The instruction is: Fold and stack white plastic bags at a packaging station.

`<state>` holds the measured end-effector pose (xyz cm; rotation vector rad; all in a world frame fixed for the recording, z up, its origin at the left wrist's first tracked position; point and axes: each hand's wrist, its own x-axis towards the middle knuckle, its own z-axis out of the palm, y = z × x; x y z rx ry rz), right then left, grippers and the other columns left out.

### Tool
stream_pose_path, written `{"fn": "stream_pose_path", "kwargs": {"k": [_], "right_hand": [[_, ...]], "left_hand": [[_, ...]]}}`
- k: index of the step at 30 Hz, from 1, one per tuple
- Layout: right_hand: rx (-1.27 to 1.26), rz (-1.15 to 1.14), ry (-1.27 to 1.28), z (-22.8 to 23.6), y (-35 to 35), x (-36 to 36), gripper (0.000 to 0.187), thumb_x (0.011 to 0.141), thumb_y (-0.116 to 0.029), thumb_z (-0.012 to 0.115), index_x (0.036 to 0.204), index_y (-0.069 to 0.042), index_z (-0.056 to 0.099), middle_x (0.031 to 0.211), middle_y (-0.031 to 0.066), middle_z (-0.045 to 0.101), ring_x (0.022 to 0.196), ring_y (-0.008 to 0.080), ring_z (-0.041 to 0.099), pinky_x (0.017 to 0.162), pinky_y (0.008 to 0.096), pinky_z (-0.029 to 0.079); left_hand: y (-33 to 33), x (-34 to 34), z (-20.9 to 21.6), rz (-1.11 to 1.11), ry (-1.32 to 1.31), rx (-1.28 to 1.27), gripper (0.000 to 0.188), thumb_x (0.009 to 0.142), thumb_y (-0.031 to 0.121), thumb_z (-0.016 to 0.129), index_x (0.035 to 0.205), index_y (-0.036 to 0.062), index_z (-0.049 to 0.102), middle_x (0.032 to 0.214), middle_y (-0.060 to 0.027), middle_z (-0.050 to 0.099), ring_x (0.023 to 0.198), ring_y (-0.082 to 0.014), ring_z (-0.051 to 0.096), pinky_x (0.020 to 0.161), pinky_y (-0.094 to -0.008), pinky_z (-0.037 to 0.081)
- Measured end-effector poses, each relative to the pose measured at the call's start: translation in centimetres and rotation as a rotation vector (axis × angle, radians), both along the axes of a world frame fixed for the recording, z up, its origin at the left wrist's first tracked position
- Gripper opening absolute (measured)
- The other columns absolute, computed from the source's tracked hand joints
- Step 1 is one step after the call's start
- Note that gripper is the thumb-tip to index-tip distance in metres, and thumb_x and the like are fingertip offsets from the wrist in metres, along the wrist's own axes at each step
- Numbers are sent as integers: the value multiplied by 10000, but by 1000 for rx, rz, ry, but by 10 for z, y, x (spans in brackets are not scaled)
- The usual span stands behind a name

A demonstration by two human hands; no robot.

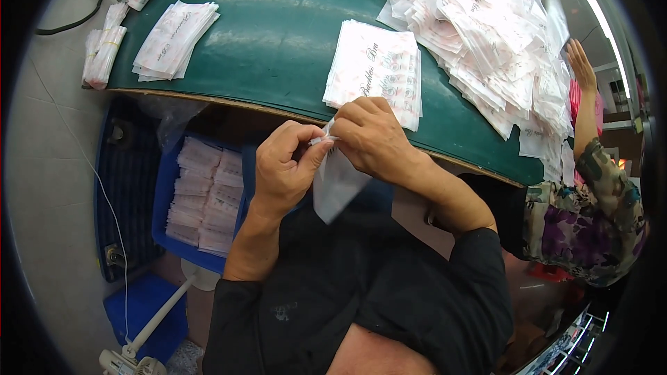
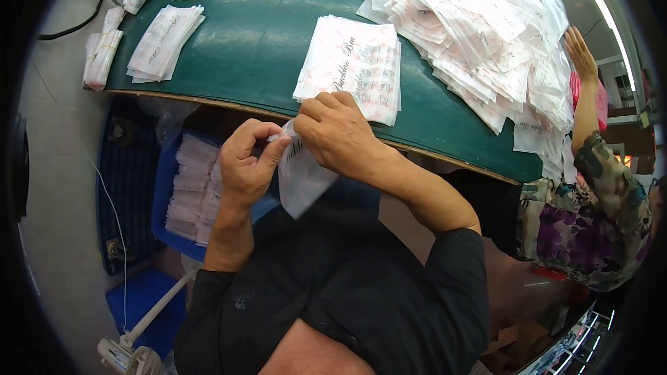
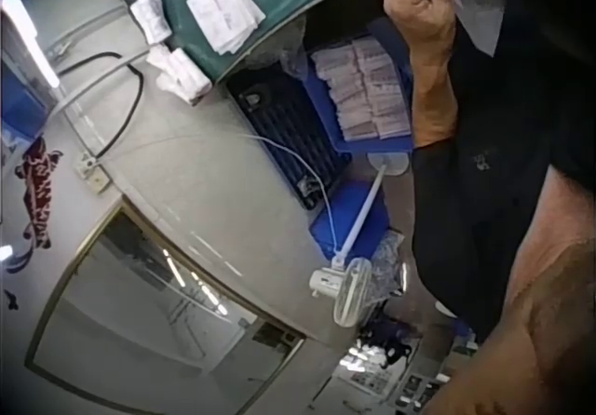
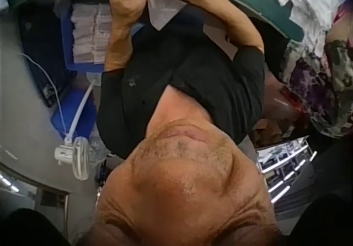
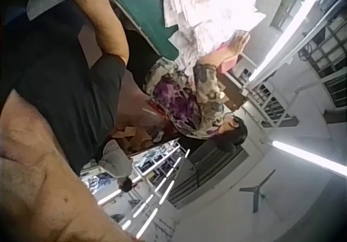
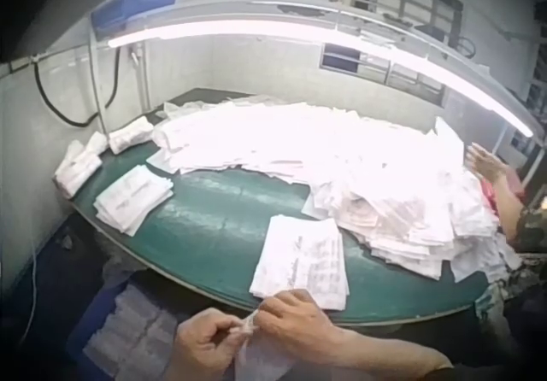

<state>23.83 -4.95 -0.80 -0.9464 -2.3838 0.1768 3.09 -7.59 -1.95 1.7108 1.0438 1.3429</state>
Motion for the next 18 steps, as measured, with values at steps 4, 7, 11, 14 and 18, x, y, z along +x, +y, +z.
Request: {"fn": "stream_pose_path", "kwargs": {"k": [4, 7, 11, 14, 18], "right_hand": [[-117, 17, -124, 3, -6, 12, 203, 802, -100, 783, 961, -73, 660, 1047, 95, 670, 992, 289, 642, 861, 416, 471], [-239, 117, 104, 13, -1, -7, 244, 811, -129, 787, 1018, -70, 672, 1051, 96, 662, 988, 283, 636, 854, 409, 471], [-94, -26, -61, 10, -1, -2, 213, 810, -99, 779, 995, -71, 677, 1019, 88, 645, 955, 283, 621, 840, 406, 470], [-22, -164, -166, 18, -5, -8, 158, 818, -85, 775, 940, -70, 677, 1002, 74, 630, 938, 277, 606, 824, 400, 466], [-146, 125, 251, 7, -2, -21, 157, 813, -94, 785, 898, -59, 658, 966, 99, 638, 920, 314, 627, 816, 424, 480]], "left_hand": [[0, -8, 2, -41, 51, -7, 148, 883, 64, 823, 946, 9, 702, 821, -75, 654, 655, -168, 594, 592, -295, 482], [12, -10, 9, -106, 138, 218, 146, 866, 28, 808, 949, 14, 689, 807, -82, 628, 649, -178, 577, 574, -300, 466], [9, -21, 11, -74, 139, 93, 138, 882, 38, 802, 953, 16, 686, 819, -67, 627, 660, -157, 571, 580, -292, 462], [5, -22, 6, -101, 24, -18, 130, 902, 47, 793, 961, 16, 683, 842, -50, 624, 677, -132, 566, 588, -279, 461], [2, -21, 6, -133, 30, 12, 128, 915, 48, 785, 975, 14, 677, 865, -46, 623, 691, -121, 563, 606, -263, 465]]}}
